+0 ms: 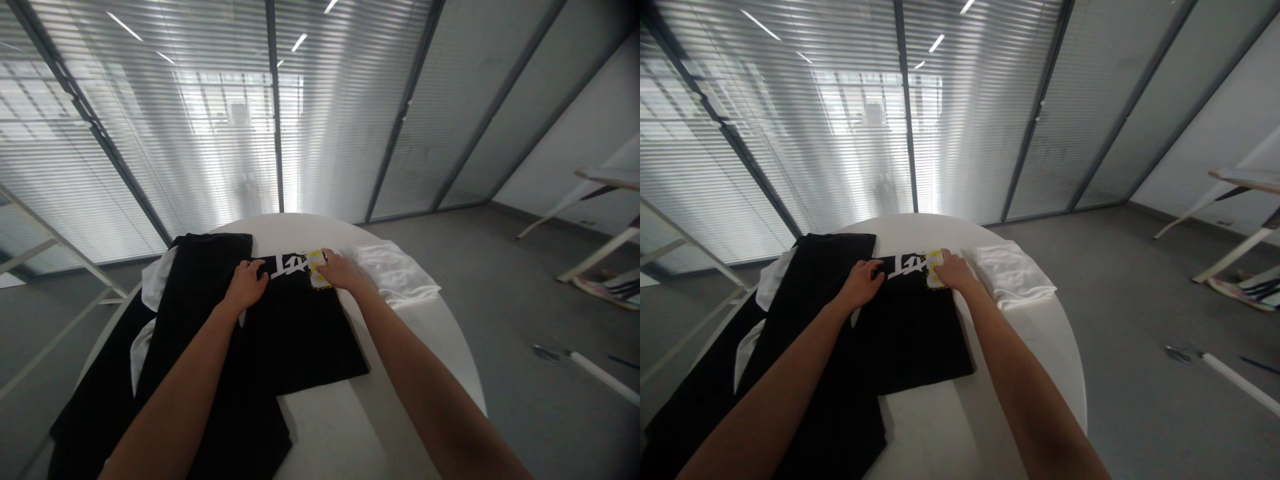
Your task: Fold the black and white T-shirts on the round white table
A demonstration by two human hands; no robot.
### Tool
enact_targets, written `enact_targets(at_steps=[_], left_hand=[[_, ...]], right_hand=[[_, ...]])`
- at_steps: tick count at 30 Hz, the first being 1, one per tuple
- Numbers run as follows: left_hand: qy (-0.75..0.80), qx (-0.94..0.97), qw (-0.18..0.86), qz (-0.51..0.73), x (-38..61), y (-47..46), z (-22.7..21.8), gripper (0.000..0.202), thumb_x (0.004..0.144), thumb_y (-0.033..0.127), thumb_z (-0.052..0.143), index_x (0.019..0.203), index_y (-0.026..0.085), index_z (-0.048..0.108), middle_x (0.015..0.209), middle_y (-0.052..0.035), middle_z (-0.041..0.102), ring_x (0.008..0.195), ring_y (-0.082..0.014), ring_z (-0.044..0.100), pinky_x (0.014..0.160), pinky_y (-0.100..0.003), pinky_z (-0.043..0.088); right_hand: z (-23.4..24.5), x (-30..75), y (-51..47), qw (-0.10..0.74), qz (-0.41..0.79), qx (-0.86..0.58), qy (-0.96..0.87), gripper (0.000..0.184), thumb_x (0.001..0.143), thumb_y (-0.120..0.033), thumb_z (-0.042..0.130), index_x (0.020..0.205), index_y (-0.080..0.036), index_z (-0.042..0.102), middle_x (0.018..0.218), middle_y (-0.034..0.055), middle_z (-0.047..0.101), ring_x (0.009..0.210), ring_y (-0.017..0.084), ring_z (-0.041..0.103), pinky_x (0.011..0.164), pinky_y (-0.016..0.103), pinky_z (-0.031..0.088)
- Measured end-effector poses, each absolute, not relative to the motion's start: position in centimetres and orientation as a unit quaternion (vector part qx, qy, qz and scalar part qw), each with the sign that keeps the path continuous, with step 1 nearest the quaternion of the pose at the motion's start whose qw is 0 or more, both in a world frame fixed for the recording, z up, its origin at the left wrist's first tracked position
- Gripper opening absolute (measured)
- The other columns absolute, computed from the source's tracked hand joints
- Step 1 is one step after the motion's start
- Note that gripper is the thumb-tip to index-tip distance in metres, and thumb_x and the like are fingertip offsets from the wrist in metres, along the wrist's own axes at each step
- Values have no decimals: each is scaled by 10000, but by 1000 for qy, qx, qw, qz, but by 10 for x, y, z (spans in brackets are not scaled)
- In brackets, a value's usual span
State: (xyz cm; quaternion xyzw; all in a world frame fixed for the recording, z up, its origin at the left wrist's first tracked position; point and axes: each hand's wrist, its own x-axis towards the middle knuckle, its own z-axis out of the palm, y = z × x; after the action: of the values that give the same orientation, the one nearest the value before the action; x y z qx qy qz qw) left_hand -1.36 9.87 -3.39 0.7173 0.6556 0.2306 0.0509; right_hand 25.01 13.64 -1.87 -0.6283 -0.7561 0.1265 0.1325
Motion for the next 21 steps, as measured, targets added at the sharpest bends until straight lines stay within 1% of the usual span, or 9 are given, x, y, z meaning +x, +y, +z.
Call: enact_targets(at_steps=[4, 8, 10, 12, 15, 16, 18, 20, 21], left_hand=[[689, 687, 26, 229, -16, 103, -39, 519, 876, 383, 457, 1308, 108, 542, 1134, -189, 619, 1123, -324, 534, 1021, -463, 349], [705, 678, 14, 207, -13, 101, -37, 593, 871, 430, 453, 1351, 84, 500, 1184, -224, 618, 1151, -357, 531, 1013, -480, 342], [703, 680, 30, 204, -14, 102, -36, 583, 868, 431, 458, 1340, 93, 518, 1153, -210, 646, 1131, -353, 553, 1015, -479, 343], [702, 673, 65, 223, -16, 103, -37, 545, 852, 409, 492, 1315, 129, 554, 1120, -179, 673, 1096, -339, 582, 1011, -475, 355], [694, 643, 128, 297, -18, 106, -36, 473, 798, 332, 578, 1251, 198, 608, 1110, -122, 686, 1047, -296, 612, 969, -433, 413], [682, 636, 149, 329, -17, 106, -35, 457, 780, 296, 594, 1227, 205, 621, 1105, -109, 686, 1033, -277, 618, 951, -411, 433], [645, 631, 191, 388, -16, 106, -33, 426, 752, 234, 603, 1174, 190, 647, 1090, -96, 685, 1002, -243, 627, 927, -372, 458], [613, 619, 232, 433, -13, 105, -30, 401, 727, 196, 605, 1122, 169, 670, 1072, -94, 685, 966, -221, 637, 908, -347, 474], [604, 605, 253, 453, -11, 105, -28, 394, 712, 185, 612, 1100, 164, 678, 1063, -93, 686, 949, -212, 641, 895, -338, 481]], right_hand=[[-27, 243, 135, 152, 127, -619, -760, 599, 875, -312, 528, 1418, -128, 354, 1306, 184, 559, 1238, 288, 502, 1068, 405, 301], [-34, 241, 138, 202, 154, -623, -740, 625, 818, -271, 583, 1398, -158, 376, 1326, 147, 557, 1217, 267, 521, 1044, 381, 351], [-34, 241, 141, 259, 224, -622, -704, 646, 785, -219, 603, 1387, -161, 375, 1308, 129, 575, 1150, 233, 573, 986, 345, 416], [-33, 240, 145, 320, 335, -615, -638, 660, 779, -183, 594, 1391, -158, 346, 1263, 117, 607, 1045, 195, 632, 878, 301, 488], [-28, 241, 148, 376, 464, -608, -523, 661, 805, -195, 574, 1409, -165, 308, 1181, 116, 652, 914, 175, 678, 734, 270, 537], [-27, 242, 149, 382, 482, -610, -500, 646, 812, -207, 575, 1405, -169, 323, 1147, 118, 666, 885, 178, 684, 705, 269, 541], [-25, 244, 150, 376, 498, -613, -484, 540, 828, -229, 570, 1344, -160, 427, 1052, 119, 698, 827, 186, 690, 666, 271, 543], [-24, 246, 150, 361, 504, -609, -494, 372, 853, -263, 553, 1199, -127, 559, 926, 122, 717, 761, 197, 688, 639, 280, 539], [-25, 247, 150, 354, 504, -606, -503, 315, 866, -284, 543, 1119, -106, 602, 862, 125, 718, 728, 200, 684, 630, 286, 536]])
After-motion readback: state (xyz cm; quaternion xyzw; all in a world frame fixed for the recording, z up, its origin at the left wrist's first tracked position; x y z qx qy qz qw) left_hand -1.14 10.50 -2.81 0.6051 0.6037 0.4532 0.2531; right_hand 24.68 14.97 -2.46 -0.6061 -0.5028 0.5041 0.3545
